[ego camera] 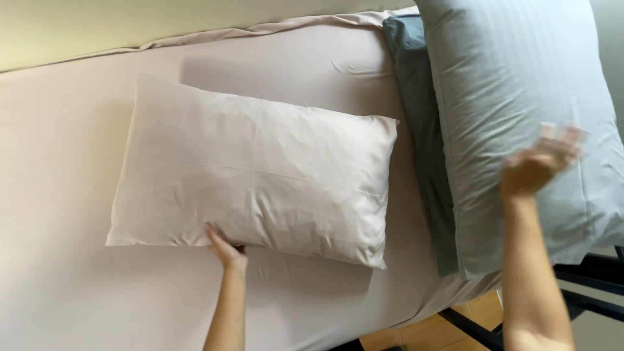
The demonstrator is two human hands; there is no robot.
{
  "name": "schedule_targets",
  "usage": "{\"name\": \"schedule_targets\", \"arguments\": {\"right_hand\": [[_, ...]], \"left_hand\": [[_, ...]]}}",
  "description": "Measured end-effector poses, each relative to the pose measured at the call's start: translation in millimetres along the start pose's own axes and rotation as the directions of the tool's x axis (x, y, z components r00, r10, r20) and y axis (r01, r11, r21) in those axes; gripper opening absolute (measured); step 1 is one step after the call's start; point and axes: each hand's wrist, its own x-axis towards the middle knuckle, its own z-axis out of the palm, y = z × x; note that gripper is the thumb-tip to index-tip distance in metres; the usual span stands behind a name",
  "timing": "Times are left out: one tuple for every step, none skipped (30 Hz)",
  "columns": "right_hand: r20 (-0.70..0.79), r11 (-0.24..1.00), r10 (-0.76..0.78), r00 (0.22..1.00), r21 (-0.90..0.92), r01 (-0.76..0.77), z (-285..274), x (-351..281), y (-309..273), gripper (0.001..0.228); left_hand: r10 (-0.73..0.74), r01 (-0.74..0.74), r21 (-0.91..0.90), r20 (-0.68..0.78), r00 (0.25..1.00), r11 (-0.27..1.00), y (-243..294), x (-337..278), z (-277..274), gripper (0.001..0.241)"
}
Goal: The person smooths a white fitted sheet over a mattress, then uses a duster to clean the sheet surface. They place several pillows on the bed, including gray and white ones, and arrange them neatly.
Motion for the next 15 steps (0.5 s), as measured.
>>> {"name": "schedule_targets", "arguments": {"right_hand": [[-0.052,0.954,-0.205,0.977,0.213,0.212,-5,3,-42,0.041],[-0.142,0.82,-0.386,0.911,0.399,0.41,-11,5,-84,0.028],[-0.143,0.813,-0.392,0.909,0.408,0.415,-7,-11,-119,0.028],[-0.009,0.778,-0.428,0.904,0.505,0.373,-3,-26,-154,0.032],[0.118,0.739,-0.468,0.876,0.595,0.315,2,-41,-191,0.043],[0.111,0.73,-0.474,0.874,0.604,0.319,23,-48,-209,0.043],[0.149,0.763,-0.505,0.85,0.536,0.36,42,-58,-228,0.06],[0.188,0.788,-0.533,0.825,0.465,0.403,62,-69,-247,0.079],[0.187,0.785,-0.534,0.825,0.473,0.401,78,-72,-252,0.079],[0.163,0.787,-0.524,0.836,0.468,0.402,94,-75,-257,0.09],[0.143,0.788,-0.517,0.844,0.464,0.404,110,-79,-262,0.101],[0.144,0.783,-0.52,0.842,0.474,0.403,99,-71,-268,0.101],[0.456,0.848,-0.434,0.777,0.498,0.182,86,-64,-270,0.109],[0.72,0.898,-0.325,0.613,0.439,-0.04,74,-55,-272,0.117],[0.72,0.894,-0.333,0.609,0.447,-0.04,65,-45,-271,0.117]], "left_hand": [[0.028,-0.027,-0.022,0.065,0.998,0.999,-6,-8,6,0.103],[0.058,-0.053,-0.045,0.128,0.99,0.998,-12,-16,13,0.1],[0.064,-0.059,-0.05,0.119,0.991,0.997,-4,-29,20,0.1],[0.021,-0.021,0.008,0.074,0.997,1.0,3,-43,28,0.1],[-0.015,0.014,0.063,0.029,0.999,0.998,12,-54,38,0.104],[-0.005,0.004,0.057,0.022,1.0,0.998,13,-50,36,0.104],[0.002,-0.008,0.061,0.1,0.995,0.998,16,-47,31,0.106],[0.011,-0.023,0.064,0.178,0.984,0.998,18,-43,26,0.11],[0.018,-0.03,0.066,0.173,0.985,0.997,16,-32,17,0.11],[-0.067,0.047,0.11,0.185,0.98,0.993,13,-22,8,0.112],[-0.152,0.124,0.154,0.188,0.97,0.98,11,-13,-1,0.115],[-0.147,0.119,0.155,0.179,0.973,0.981,21,-19,3,0.115],[-0.162,0.138,0.129,0.197,0.967,0.982,30,-26,8,0.115],[-0.176,0.157,0.103,0.215,0.961,0.982,38,-34,14,0.115],[-0.169,0.151,0.102,0.209,0.963,0.983,41,-33,21,0.115]]}}
